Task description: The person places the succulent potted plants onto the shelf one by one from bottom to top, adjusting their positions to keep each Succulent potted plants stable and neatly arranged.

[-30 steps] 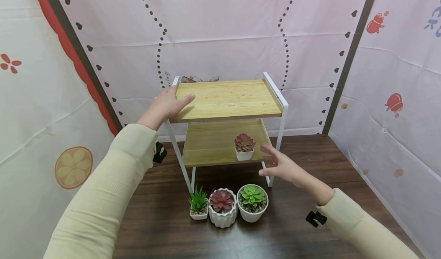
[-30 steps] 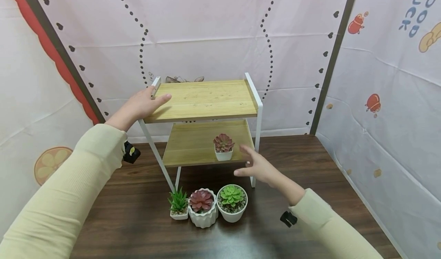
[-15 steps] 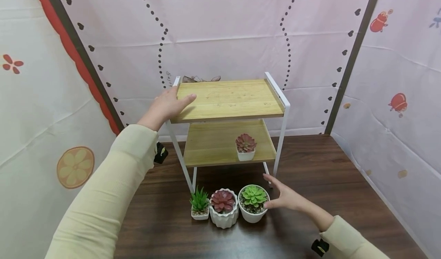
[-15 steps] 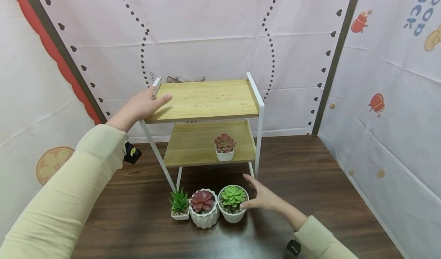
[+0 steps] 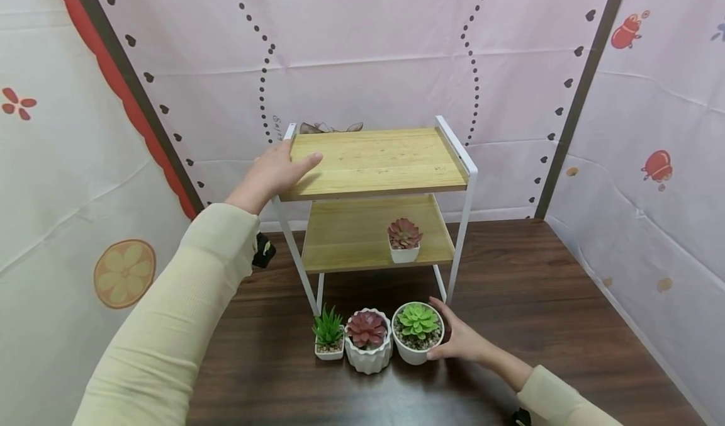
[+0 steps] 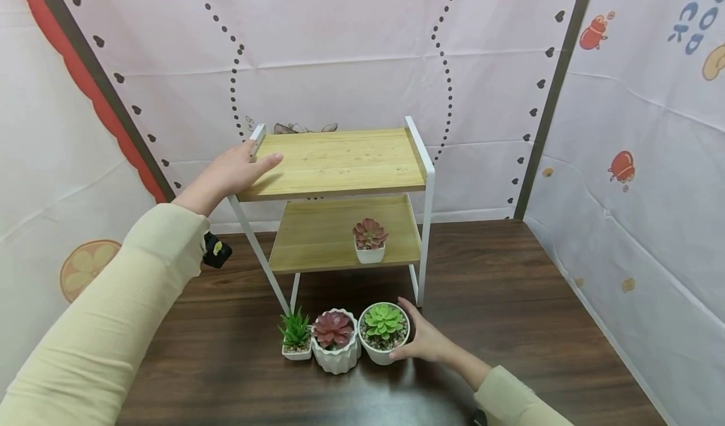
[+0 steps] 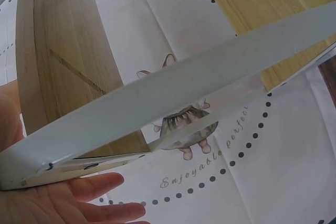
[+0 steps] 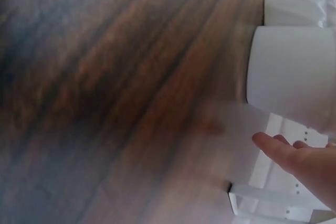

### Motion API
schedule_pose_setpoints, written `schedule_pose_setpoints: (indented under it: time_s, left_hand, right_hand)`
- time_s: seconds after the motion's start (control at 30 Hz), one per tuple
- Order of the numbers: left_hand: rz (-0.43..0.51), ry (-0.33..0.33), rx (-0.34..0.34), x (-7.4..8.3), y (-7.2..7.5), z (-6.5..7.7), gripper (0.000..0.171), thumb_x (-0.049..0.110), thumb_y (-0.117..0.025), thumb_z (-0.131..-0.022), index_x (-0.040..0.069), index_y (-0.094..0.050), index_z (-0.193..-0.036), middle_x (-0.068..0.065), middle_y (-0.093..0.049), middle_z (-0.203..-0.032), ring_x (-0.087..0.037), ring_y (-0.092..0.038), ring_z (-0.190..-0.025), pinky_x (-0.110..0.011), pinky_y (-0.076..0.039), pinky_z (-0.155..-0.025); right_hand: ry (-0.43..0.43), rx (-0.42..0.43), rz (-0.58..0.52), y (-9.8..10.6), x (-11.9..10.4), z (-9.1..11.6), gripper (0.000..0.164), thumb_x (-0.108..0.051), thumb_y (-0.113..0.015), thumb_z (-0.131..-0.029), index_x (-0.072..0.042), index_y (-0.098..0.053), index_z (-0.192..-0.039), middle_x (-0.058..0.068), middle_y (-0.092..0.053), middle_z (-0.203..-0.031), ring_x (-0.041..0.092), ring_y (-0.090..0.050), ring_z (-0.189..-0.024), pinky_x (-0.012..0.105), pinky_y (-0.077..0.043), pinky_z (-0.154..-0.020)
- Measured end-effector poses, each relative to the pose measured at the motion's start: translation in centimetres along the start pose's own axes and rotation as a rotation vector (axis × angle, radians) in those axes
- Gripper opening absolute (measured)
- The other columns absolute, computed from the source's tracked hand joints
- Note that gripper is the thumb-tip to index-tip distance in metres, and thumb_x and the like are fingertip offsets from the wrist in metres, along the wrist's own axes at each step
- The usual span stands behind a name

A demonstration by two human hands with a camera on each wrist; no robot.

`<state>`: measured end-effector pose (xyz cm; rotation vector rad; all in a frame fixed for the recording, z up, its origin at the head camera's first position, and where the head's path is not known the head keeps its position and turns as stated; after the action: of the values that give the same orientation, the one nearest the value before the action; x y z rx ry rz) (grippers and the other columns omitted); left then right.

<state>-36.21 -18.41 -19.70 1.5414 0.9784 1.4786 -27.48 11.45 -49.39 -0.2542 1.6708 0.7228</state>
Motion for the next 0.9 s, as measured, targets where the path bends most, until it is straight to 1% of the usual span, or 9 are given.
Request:
schedule_pose_setpoints:
  time_s: [0.07, 0.13, 0.23, 0.33, 0.4, 0.5, 0.6, 0.73, 0.9]
  left_hand:
    - [0.0, 0.001, 0.0, -0.01, 0.04, 0.03, 0.091, 0.065, -0.032, -0.088, 0.002, -0.005, -0.147, -0.024, -0.01, -0.15, -0.043, -0.009, -0.137, -0.058, -0.012, -0.109]
    - [0.002, 0.002, -0.001, -0.02, 0.05, 0.06, 0.091, 0.065, -0.032, -0.087, 0.002, -0.004, -0.147, -0.024, -0.009, -0.15, -0.043, -0.008, -0.137, -0.058, -0.012, -0.109]
    - [-0.001, 0.002, 0.001, -0.01, 0.02, 0.06, 0.092, 0.066, -0.032, -0.087, 0.002, -0.004, -0.147, -0.024, -0.009, -0.15, -0.043, -0.008, -0.137, -0.058, -0.011, -0.109]
    - [-0.001, 0.004, 0.004, -0.08, -0.01, 0.0, 0.093, 0.067, -0.031, -0.086, 0.002, -0.004, -0.147, -0.024, -0.009, -0.15, -0.043, -0.008, -0.137, -0.058, -0.011, -0.109]
    - [-0.002, 0.007, 0.005, -0.09, -0.02, 0.0, 0.093, 0.068, -0.031, -0.086, 0.002, -0.004, -0.147, -0.024, -0.009, -0.15, -0.043, -0.008, -0.137, -0.058, -0.011, -0.109]
    - [-0.001, 0.009, 0.004, -0.07, -0.03, 0.02, 0.093, 0.067, -0.031, -0.086, 0.002, -0.004, -0.147, -0.024, -0.009, -0.15, -0.043, -0.008, -0.137, -0.058, -0.01, -0.109]
    - [-0.001, 0.007, 0.005, 0.0, -0.02, 0.04, 0.092, 0.067, -0.032, -0.087, 0.002, -0.005, -0.147, -0.024, -0.01, -0.15, -0.043, -0.009, -0.137, -0.057, -0.01, -0.11]
    - [0.002, 0.004, 0.012, 0.03, 0.07, 0.08, 0.091, 0.065, -0.033, -0.087, 0.001, -0.006, -0.147, -0.024, -0.011, -0.15, -0.043, -0.009, -0.137, -0.057, -0.01, -0.11]
    - [-0.002, 0.005, 0.009, 0.04, 0.11, 0.24, 0.092, 0.065, -0.033, -0.087, 0.001, -0.006, -0.146, -0.025, -0.011, -0.15, -0.042, -0.009, -0.137, -0.056, -0.008, -0.11]
  right_hand:
    - [0.013, 0.007, 0.0, -0.22, -0.04, -0.12, 0.107, -0.015, -0.081, -0.067, 0.009, -0.008, -0.142, 0.031, -0.033, -0.136, 0.037, -0.04, -0.119, 0.018, -0.038, -0.09]
    - [0.022, 0.016, 0.015, -0.41, -0.04, -0.21, 0.107, -0.014, -0.082, -0.066, 0.008, -0.01, -0.141, 0.029, -0.037, -0.133, 0.033, -0.04, -0.118, 0.015, -0.036, -0.09]
    - [0.024, 0.031, 0.044, -0.64, 0.04, -0.28, 0.106, -0.012, -0.083, -0.064, 0.007, -0.013, -0.141, 0.026, -0.04, -0.131, 0.027, -0.044, -0.115, 0.017, -0.037, -0.09]
    - [0.035, 0.064, 0.07, -0.72, 0.11, -0.28, 0.103, -0.011, -0.084, -0.062, 0.006, -0.018, -0.14, 0.025, -0.042, -0.13, 0.017, -0.046, -0.113, 0.018, -0.038, -0.09]
    - [0.055, 0.085, 0.072, -0.79, 0.09, -0.25, 0.101, -0.01, -0.083, -0.062, 0.006, -0.02, -0.139, 0.025, -0.043, -0.129, 0.009, -0.046, -0.111, 0.018, -0.038, -0.09]
    - [0.087, 0.117, 0.054, -0.88, 0.01, -0.17, 0.096, -0.01, -0.083, -0.062, 0.005, -0.024, -0.137, 0.024, -0.044, -0.128, 0.003, -0.047, -0.108, 0.019, -0.038, -0.092]
    - [0.1, 0.133, 0.033, -0.96, 0.01, -0.11, 0.093, -0.01, -0.082, -0.062, 0.004, -0.026, -0.135, 0.021, -0.045, -0.127, 0.002, -0.047, -0.107, 0.019, -0.039, -0.091]
    - [0.104, 0.138, 0.031, -0.99, 0.17, -0.17, 0.092, -0.01, -0.082, -0.063, 0.004, -0.026, -0.135, 0.02, -0.046, -0.126, 0.005, -0.048, -0.108, 0.021, -0.039, -0.092]
    - [0.086, 0.145, 0.061, -1.0, 0.36, -0.13, 0.09, -0.012, -0.082, -0.063, -0.002, -0.029, -0.135, 0.017, -0.048, -0.125, 0.007, -0.049, -0.108, 0.026, -0.042, -0.092]
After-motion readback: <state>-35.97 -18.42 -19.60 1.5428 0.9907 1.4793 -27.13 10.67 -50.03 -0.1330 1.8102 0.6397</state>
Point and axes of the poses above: each hand's wrist, its own z-axis away from the middle knuckle, its own y-axis out of the back of the hand, x = y × z, the point moved 6 cm from there along -z, towards the middle knuckle
